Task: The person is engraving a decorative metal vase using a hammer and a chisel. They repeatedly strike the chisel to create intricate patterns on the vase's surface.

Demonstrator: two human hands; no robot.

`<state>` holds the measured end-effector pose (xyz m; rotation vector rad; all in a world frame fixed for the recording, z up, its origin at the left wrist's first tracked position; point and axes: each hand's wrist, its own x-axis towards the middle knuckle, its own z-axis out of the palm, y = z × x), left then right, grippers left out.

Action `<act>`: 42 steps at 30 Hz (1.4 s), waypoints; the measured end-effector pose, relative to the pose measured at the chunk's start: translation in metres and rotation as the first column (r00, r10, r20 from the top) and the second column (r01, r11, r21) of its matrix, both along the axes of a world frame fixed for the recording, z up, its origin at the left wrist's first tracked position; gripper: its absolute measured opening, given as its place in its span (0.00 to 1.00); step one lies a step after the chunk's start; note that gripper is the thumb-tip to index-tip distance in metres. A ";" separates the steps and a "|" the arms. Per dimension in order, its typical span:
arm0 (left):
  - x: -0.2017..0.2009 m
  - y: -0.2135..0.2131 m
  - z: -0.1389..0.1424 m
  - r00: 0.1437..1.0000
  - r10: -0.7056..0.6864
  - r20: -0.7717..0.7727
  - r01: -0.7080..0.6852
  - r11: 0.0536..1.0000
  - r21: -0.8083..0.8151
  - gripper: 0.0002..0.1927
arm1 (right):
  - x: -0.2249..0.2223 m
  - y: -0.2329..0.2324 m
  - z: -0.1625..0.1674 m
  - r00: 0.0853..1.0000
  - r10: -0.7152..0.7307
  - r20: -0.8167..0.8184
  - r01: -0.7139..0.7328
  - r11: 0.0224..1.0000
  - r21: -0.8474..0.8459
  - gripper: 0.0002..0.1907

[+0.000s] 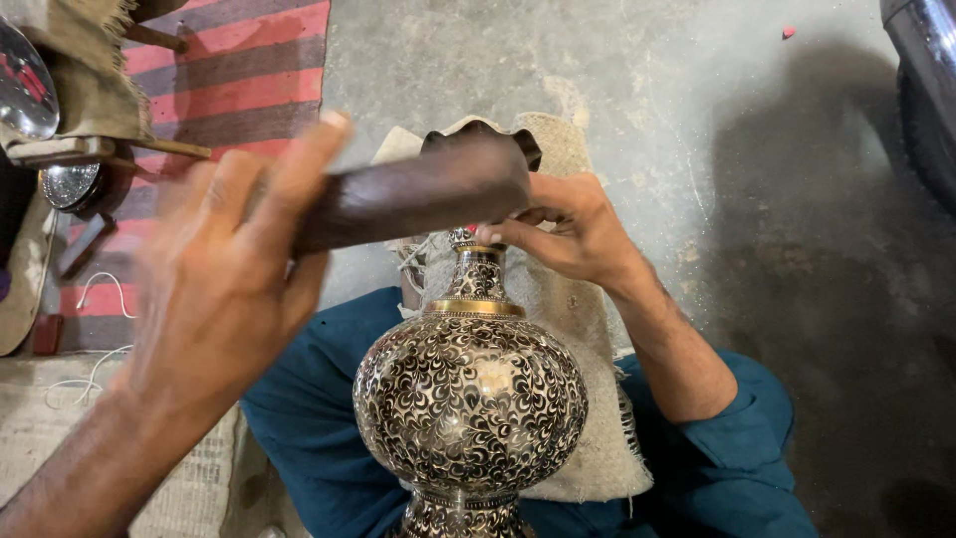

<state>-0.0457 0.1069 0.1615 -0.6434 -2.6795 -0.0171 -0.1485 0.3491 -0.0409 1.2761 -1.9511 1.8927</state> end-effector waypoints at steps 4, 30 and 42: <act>-0.001 0.009 0.002 0.975 -0.004 -0.222 -0.096 0.894 -0.437 0.30 | -0.002 -0.001 -0.008 1.000 0.025 0.019 -0.024 0.999 -0.047 0.11; -0.015 0.027 0.017 0.975 -0.068 -0.210 -0.060 0.835 -0.546 0.33 | 0.001 -0.003 -0.040 0.998 0.052 0.022 -0.046 0.972 -0.230 0.12; 0.042 -0.117 -0.142 0.724 0.319 0.611 -0.501 0.852 0.149 0.41 | 0.019 0.042 -0.022 0.954 -0.052 0.296 0.245 0.703 -0.668 0.08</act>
